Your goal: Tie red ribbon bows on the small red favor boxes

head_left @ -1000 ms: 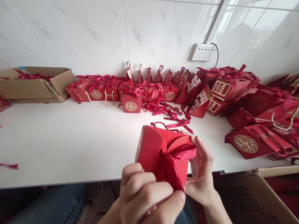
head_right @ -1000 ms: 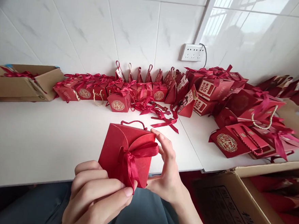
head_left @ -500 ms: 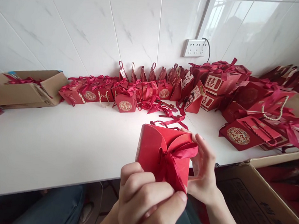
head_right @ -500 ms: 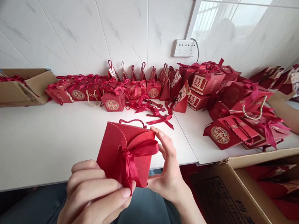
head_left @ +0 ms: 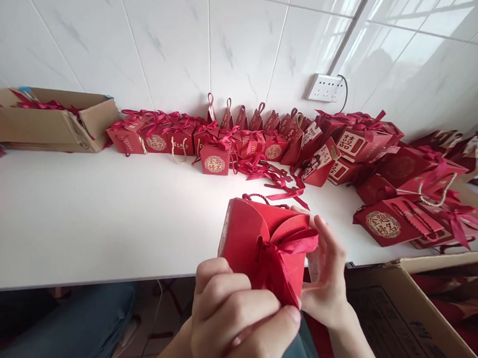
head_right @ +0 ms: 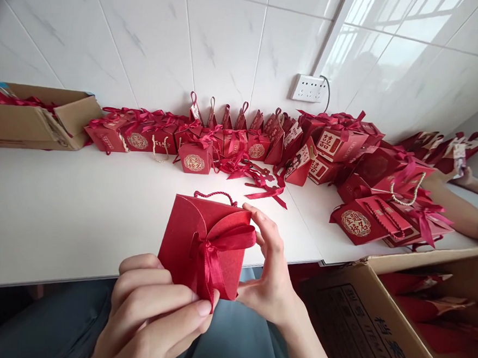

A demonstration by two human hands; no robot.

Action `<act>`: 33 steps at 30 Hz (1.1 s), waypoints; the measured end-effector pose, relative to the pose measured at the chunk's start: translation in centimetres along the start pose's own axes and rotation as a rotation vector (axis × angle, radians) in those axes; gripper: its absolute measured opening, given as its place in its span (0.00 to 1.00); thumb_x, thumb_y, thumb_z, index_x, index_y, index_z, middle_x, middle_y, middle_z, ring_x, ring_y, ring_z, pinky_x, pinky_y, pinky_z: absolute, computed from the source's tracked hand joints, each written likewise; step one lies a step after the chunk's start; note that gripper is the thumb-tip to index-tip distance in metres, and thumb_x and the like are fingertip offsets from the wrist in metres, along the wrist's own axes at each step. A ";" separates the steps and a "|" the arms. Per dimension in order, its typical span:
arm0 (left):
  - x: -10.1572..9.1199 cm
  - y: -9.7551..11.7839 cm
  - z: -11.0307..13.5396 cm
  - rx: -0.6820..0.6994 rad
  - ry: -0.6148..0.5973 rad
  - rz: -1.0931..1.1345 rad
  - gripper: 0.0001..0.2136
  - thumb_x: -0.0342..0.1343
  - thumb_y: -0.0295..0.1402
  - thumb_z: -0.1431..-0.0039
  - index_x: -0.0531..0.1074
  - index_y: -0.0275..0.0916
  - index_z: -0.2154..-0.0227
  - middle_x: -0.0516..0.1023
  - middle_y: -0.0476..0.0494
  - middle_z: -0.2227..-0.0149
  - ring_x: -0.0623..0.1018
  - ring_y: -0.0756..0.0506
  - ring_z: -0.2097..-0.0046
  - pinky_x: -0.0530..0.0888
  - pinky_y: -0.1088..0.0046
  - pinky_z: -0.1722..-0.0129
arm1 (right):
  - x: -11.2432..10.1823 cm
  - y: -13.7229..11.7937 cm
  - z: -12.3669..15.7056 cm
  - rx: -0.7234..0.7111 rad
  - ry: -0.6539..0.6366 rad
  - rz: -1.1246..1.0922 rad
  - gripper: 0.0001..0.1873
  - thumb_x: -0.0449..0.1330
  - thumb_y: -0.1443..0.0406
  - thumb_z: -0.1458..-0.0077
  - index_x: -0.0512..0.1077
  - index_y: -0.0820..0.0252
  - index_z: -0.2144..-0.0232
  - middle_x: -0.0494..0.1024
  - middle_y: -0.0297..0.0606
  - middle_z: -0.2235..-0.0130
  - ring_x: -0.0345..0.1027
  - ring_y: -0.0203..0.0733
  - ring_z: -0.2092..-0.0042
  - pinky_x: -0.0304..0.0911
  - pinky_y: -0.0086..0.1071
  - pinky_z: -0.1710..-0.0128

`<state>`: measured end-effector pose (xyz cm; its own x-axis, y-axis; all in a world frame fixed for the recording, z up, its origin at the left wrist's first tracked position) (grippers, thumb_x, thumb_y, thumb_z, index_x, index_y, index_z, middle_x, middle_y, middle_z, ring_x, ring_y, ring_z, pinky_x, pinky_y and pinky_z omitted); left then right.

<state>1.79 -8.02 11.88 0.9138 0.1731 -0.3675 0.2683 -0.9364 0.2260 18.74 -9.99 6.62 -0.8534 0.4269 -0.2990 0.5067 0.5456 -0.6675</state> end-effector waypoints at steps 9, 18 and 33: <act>-0.4 -0.9 -0.1 0.044 0.008 0.062 0.06 0.58 0.23 0.47 0.72 0.41 0.69 0.74 0.51 0.76 0.70 0.51 0.71 0.70 0.72 0.66 | 0.0 -1.6 0.1 0.005 0.037 0.058 0.48 0.69 0.65 0.53 0.48 0.43 0.37 0.56 0.40 0.38 0.50 0.52 0.37 0.64 0.46 0.45; 1.1 -1.1 -1.7 0.074 0.058 0.355 0.08 0.59 0.18 0.51 0.71 0.35 0.70 0.72 0.50 0.74 0.68 0.52 0.71 0.70 0.73 0.69 | -1.1 -2.7 0.9 0.060 0.149 0.147 0.49 0.70 0.63 0.54 0.47 0.43 0.37 0.56 0.44 0.38 0.51 0.55 0.38 0.63 0.51 0.46; 15.5 -2.0 -1.9 -0.791 -0.879 0.852 0.10 0.51 0.40 0.44 0.71 0.40 0.69 0.72 0.49 0.71 0.71 0.48 0.67 0.68 0.74 0.67 | -12.6 0.2 4.9 0.539 0.567 -0.602 0.28 0.46 0.41 0.43 0.73 0.50 0.58 0.78 0.37 0.56 0.73 0.48 0.54 0.69 0.49 0.54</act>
<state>16.01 -2.84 7.47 0.4791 -0.8477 -0.2277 0.1113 -0.1986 0.9737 28.99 -18.82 6.89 -0.6947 0.5447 0.4698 -0.2365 0.4439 -0.8643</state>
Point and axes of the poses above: each hand's wrist, its own z-axis away from the middle knuckle, its own x-axis out of the palm, y = z × x, the point moved 2 cm from there along -z, towards the middle knuckle
